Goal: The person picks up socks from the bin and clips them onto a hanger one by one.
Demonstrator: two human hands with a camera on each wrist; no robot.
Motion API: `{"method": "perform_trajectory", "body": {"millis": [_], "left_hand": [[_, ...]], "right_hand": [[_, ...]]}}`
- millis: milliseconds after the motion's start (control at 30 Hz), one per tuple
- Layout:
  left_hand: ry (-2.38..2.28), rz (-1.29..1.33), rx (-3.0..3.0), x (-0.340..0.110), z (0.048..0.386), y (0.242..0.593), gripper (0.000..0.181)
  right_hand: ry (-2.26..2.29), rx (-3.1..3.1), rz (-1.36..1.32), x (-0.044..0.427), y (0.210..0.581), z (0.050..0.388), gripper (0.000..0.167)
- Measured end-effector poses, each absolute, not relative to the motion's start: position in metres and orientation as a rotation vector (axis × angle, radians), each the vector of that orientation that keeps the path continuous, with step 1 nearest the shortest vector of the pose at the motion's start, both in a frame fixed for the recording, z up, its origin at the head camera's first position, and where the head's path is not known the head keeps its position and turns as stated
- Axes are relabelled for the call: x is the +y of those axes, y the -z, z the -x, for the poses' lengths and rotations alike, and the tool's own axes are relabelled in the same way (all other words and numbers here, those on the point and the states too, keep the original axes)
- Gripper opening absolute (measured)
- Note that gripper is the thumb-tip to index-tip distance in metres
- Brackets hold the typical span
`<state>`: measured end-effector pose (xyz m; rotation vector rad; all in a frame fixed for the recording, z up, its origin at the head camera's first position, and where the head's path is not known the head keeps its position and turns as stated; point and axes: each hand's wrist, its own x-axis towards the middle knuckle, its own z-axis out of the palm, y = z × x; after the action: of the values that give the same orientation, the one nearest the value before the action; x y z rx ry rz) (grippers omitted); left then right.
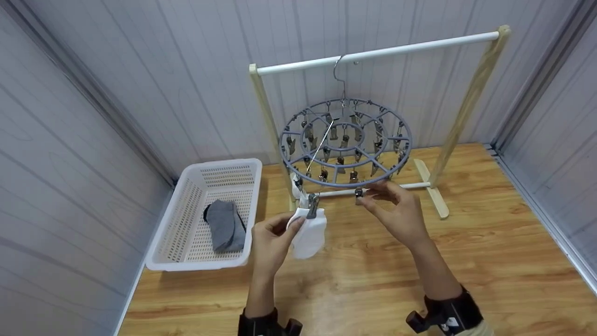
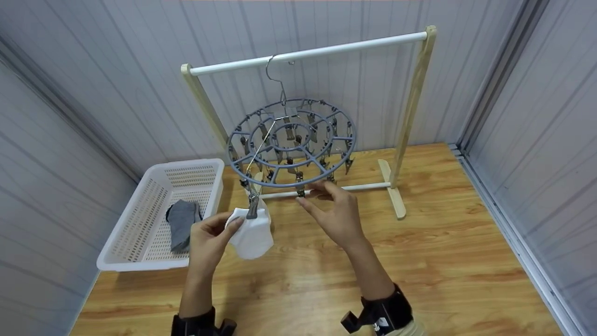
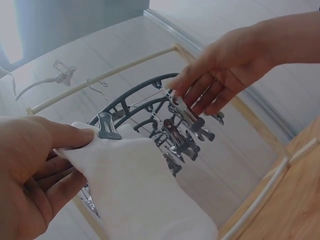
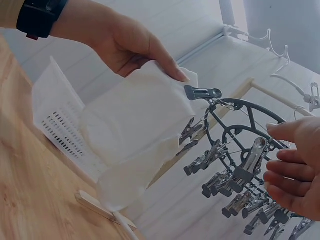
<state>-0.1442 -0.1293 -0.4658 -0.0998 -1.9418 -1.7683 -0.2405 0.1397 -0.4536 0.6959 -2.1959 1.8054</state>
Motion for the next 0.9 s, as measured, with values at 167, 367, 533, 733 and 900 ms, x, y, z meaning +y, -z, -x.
{"method": "perform_trajectory", "body": {"millis": [167,367,533,733,900], "left_hand": [[1.775,0.098,-1.936,-0.130,0.144,0.466,0.012],[1.774,0.077,-1.950,-0.129,0.143,0.464,0.013],[1.767,0.064,-1.961,-0.129,0.143,0.463,0.012],[1.784,0.105,-1.952,-0.130,0.144,0.464,0.011],[1.767,0.090,-2.005,-0.132,0.144,0.465,0.011]], "right_hand": [[-1.859,-2.266,-0.729,0.133,0.459,0.242,0.033],[-1.967,-2.301,-0.775,0.126,0.466,0.243,0.031],[-2.010,-2.256,-0.771,0.124,0.468,0.242,0.027],[-2.127,-2.191,-0.742,0.122,0.467,0.240,0.027],[-2.151,-2.172,-0.722,0.121,0.465,0.237,0.027]]}}
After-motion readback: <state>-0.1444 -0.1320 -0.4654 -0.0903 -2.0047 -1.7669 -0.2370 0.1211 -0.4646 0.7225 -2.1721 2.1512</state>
